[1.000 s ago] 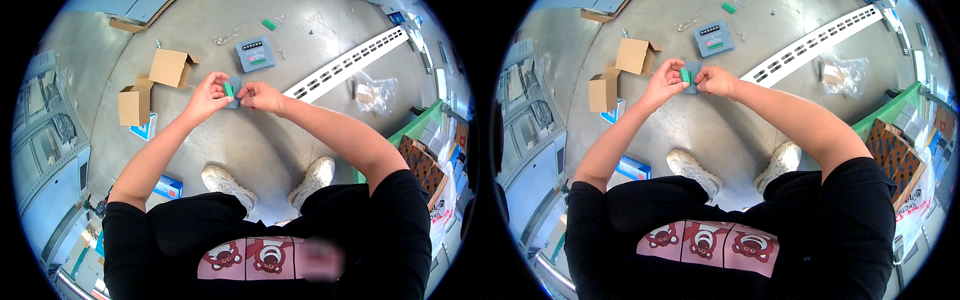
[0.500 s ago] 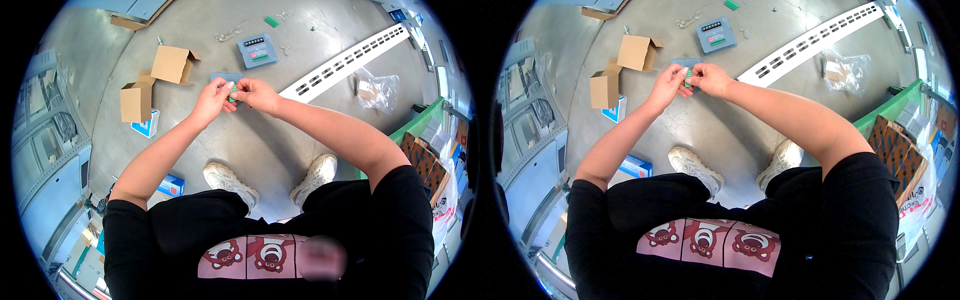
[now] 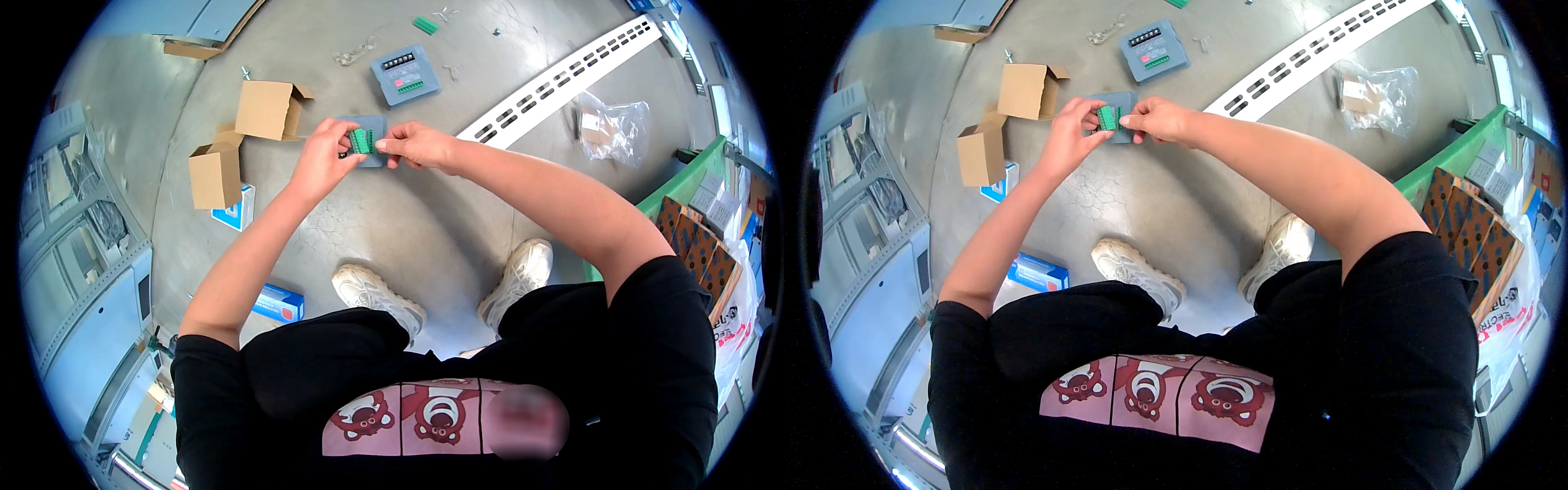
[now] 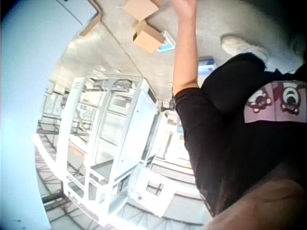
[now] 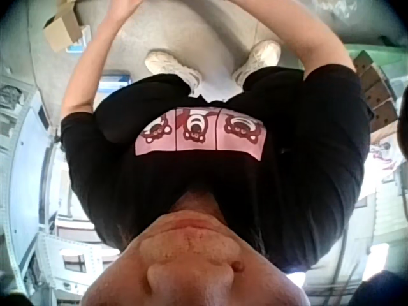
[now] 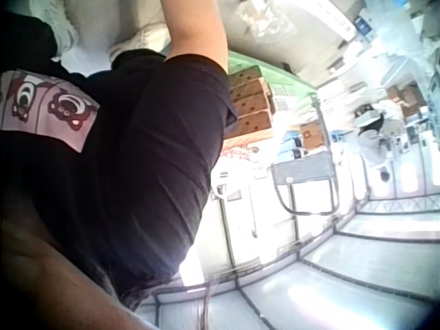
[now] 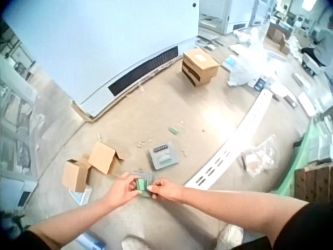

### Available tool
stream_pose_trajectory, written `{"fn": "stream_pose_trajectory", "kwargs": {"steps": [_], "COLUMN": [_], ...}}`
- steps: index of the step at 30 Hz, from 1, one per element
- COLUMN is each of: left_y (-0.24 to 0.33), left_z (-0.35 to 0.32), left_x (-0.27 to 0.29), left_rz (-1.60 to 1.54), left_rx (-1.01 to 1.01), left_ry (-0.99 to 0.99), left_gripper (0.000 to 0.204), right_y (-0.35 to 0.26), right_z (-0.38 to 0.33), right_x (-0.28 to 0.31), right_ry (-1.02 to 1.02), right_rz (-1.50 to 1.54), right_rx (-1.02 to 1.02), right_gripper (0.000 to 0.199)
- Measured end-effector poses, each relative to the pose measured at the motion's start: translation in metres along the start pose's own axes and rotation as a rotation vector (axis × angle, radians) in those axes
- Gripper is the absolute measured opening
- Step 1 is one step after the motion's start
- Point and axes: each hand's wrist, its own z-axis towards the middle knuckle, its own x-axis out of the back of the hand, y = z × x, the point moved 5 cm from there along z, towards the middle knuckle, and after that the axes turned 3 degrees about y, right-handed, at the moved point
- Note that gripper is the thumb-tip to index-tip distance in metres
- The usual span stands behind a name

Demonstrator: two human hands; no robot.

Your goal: The person uses a cordless drill to fasten components inside an electrical cabinet, then moves to the floor to unpack boxes and handle small electrical parts and plastic bags.

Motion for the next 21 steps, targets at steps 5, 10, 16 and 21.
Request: {"fn": "stream_pose_trajectory", "kwargs": {"steps": [5,10,16,21], "left_y": [0.005,0.001,0.019,0.023], "left_z": [0.01,0.012,0.016,0.01], "left_x": [-0.014,-0.019,-0.026,-0.028], "left_rz": [0.205,0.295,0.538,0.669], "left_rx": [-0.052,-0.054,-0.089,-0.242], "left_ry": [-0.082,-0.091,-0.146,-0.117], "left_gripper": [0.04,0.039,0.033,0.027], "right_y": [0.013,0.01,0.012,0.011], "right_z": [-0.004,-0.009,-0.008,-0.009], "right_x": [0.012,0.015,0.022,0.026], "right_ry": [0.018,0.028,0.041,0.049], "right_rz": [-0.071,-0.114,-0.089,-0.098], "right_rx": [-0.061,-0.076,-0.051,-0.033], "right_gripper": [0.03,0.031,0.031,0.033]}}
